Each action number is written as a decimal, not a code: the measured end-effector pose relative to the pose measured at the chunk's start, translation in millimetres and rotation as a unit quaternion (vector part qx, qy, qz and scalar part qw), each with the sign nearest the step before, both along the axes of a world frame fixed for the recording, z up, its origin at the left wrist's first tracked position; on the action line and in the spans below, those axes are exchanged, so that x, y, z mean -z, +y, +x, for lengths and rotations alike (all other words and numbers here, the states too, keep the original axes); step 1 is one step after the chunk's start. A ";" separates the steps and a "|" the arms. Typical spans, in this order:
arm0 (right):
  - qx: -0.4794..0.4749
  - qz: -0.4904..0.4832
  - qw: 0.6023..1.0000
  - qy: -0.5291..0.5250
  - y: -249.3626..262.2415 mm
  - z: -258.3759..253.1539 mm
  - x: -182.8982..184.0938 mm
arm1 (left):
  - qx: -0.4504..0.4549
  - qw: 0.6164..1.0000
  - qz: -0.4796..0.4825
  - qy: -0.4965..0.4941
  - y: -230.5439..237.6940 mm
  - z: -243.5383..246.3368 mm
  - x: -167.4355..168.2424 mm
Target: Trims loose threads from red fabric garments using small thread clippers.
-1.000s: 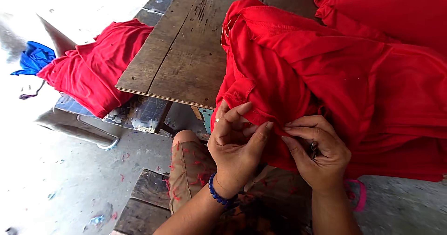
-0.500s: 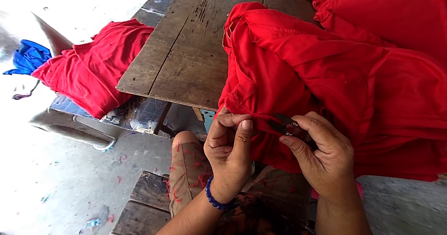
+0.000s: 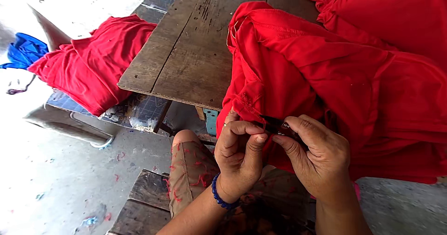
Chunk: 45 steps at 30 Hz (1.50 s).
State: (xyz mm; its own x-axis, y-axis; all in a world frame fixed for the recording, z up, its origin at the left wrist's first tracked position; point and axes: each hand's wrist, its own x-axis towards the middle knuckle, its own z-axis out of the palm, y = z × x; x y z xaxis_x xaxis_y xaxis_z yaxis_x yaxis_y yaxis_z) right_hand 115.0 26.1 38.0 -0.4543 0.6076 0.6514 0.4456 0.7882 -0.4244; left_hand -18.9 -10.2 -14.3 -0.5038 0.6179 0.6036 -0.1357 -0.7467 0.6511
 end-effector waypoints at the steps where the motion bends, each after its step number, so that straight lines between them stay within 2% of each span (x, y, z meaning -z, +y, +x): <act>1: -0.001 0.001 1.000 0.000 -0.2 0.1 0.2 | 0.000 1.000 -0.001 -0.002 0.2 0.1 0.1; 16: 0.020 0.029 0.999 -0.008 -4.3 -3.1 0.8 | 0.004 1.000 -0.001 0.002 -0.4 1.8 2.4; 19: -0.040 -0.077 0.992 0.095 -4.9 -6.7 5.2 | 0.046 0.997 0.005 -0.060 -2.4 3.3 1.1; 21: -0.086 -0.172 0.965 0.180 -5.7 -12.2 7.3 | 0.069 0.993 0.010 -0.091 -4.1 3.7 -0.5; 22: -0.089 -0.189 0.956 0.207 -5.0 -15.2 9.8 | 0.076 0.992 0.010 -0.105 -4.6 4.2 -1.2; 26: -0.033 -0.155 0.962 0.222 -1.0 -20.5 20.5 | 0.117 0.976 -0.027 -0.184 -9.5 2.1 -4.6; 30: -0.046 -0.124 0.972 0.193 -2.8 -16.4 25.7 | 0.190 0.929 -0.087 -0.307 -17.4 -9.2 -23.3; 33: -0.042 -0.088 0.981 0.166 -5.0 -14.7 29.0 | 0.192 0.910 -0.145 -0.338 -19.5 -9.9 -36.8; 35: -0.033 -0.070 0.985 0.153 -5.7 -14.7 30.8 | 0.160 0.917 -0.176 -0.321 -17.3 -8.5 -41.4; 38: -0.031 -0.061 0.987 0.144 -5.8 -14.0 31.3 | 0.103 0.931 -0.169 -0.308 -12.1 -5.4 -39.3; 42: -0.046 -0.090 0.983 0.154 -4.5 -12.0 29.8 | 0.093 0.944 -0.093 -0.302 -9.4 -1.6 -29.0; 45: -0.088 -0.142 0.972 0.163 -3.8 -7.4 20.9 | 0.080 0.963 -0.035 -0.256 -7.0 0.0 -19.0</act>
State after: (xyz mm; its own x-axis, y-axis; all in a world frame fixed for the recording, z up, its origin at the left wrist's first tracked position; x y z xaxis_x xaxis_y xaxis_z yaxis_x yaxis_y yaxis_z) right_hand 107.6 22.3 17.1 -0.3641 0.7166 0.5950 0.1198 0.6695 -0.7330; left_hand -18.9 -17.1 4.7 -0.6200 0.7416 0.2562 -0.5609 -0.6473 0.5160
